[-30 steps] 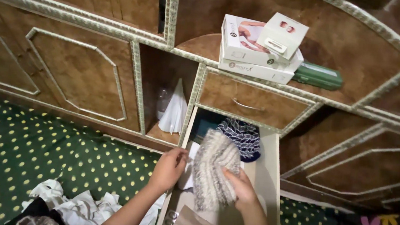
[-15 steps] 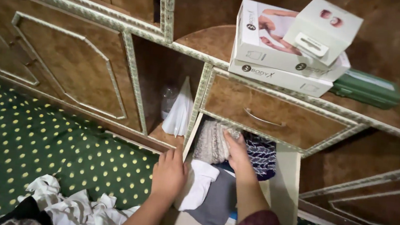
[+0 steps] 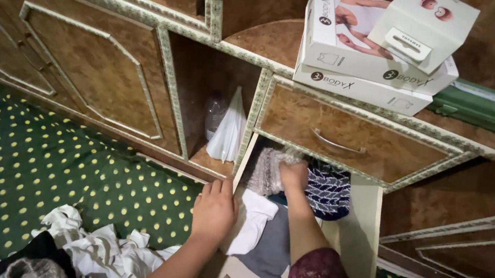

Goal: The recorder sorts through a pile of laundry on the floor, folding various items such as hats, socks, underwear, and shirts, and places them into dresser drawers before moving a bundle of white clothes to a bed.

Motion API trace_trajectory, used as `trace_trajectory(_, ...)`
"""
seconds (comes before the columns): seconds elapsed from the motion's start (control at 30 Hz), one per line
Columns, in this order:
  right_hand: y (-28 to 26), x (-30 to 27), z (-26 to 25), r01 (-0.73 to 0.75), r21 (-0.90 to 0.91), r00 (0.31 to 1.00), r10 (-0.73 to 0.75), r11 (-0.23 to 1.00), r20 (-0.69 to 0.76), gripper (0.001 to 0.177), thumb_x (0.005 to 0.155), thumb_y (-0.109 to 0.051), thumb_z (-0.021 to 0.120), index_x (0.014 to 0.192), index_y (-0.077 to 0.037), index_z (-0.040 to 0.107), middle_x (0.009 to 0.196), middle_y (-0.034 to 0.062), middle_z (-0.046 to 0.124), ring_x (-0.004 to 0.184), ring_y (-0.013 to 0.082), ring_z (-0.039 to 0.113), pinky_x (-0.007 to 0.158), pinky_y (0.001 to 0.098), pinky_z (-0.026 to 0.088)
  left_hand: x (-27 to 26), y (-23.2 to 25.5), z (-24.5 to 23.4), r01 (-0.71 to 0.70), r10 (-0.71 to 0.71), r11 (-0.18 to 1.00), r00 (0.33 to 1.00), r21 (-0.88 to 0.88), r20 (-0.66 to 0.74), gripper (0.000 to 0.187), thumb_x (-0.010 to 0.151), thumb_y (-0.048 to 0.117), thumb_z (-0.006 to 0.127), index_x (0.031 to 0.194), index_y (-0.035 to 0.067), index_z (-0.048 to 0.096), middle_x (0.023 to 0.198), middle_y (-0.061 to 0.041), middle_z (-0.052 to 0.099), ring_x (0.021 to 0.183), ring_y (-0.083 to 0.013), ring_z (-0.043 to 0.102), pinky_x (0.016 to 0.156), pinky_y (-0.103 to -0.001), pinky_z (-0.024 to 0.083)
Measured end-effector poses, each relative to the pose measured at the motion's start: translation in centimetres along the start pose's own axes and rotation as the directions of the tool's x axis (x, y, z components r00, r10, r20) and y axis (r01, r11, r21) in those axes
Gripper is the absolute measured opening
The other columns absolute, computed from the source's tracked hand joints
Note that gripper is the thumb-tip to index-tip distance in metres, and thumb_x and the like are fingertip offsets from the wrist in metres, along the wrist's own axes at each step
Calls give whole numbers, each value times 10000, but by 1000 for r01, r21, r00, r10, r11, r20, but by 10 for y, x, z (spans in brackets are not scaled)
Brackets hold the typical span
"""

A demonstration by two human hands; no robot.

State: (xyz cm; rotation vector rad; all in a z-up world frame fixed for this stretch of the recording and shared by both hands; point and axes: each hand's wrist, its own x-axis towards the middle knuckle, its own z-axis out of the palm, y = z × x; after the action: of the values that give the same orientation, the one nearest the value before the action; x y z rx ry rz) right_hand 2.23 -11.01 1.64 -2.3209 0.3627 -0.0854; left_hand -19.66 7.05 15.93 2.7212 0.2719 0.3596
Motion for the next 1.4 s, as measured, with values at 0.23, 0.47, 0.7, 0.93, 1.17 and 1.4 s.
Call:
trace_trajectory(0.23, -10, -20, -71, -267, 644, 889, -74, 717, 451, 461, 853, -169, 758, 1271, -18, 633, 1180, 130, 734, 1041, 231, 708, 894, 376, 568, -5, 0, 4, -15, 15, 1000, 999, -3, -32, 407, 854, 230, 642, 1227, 80, 581, 1091, -111, 642, 1047, -338, 620, 810, -490, 543)
trace_trajectory(0.47, -20, 26, -112, -219, 317, 537, -157, 923, 829, 685, 844, -287, 774, 1431, -15, 548, 1325, 159, 660, 1183, 255, 624, 995, 374, 514, -5, 4, -5, -1, 1, 1000, 1000, -13, -3, 354, 854, 228, 650, 1168, 77, 587, 1066, -103, 650, 1041, -327, 623, 805, -486, 541)
trace_trajectory(0.7, 8, 64, -102, 31, -186, 531, 142, 982, 835, 1251, 731, -600, 805, 1626, -48, 126, 1688, 165, 200, 1552, 249, 214, 1217, 391, 220, -5, 4, -3, 12, -12, 1000, 1000, -24, -11, 359, 856, 219, 649, 1183, 85, 589, 1029, -98, 660, 1034, -327, 624, 803, -486, 541)
trace_trajectory(0.93, 92, 61, -76, 151, 9, 962, -148, 989, 230, 721, 860, -521, 744, 1296, 30, 585, 1267, 214, 602, 1180, 316, 547, 1005, 374, 406, -7, 2, 0, -24, 22, 998, 999, -49, -46, 371, 848, 220, 648, 1182, 73, 587, 1008, -111, 659, 1011, -335, 629, 801, -476, 546)
trace_trajectory(1.17, 63, -49, -106, -236, 428, 940, 92, 872, 329, 455, 868, -348, 793, 1153, 2, 743, 1046, 66, 759, 955, 176, 670, 857, 319, 499, -6, -1, 3, -28, 26, 998, 999, -61, -45, 323, 866, 217, 647, 1149, 69, 597, 1013, -117, 660, 992, -341, 636, 775, -482, 549)
trace_trajectory(1.4, 37, -4, -116, -34, 743, 936, -239, 669, 257, 489, 896, -162, 730, 1348, -40, 590, 1195, 15, 709, 1061, 115, 650, 943, 279, 502, -6, 3, -4, 8, -9, 999, 1000, -47, -26, 314, 857, 227, 651, 1119, 61, 598, 1010, -117, 661, 995, -332, 644, 755, -476, 559)
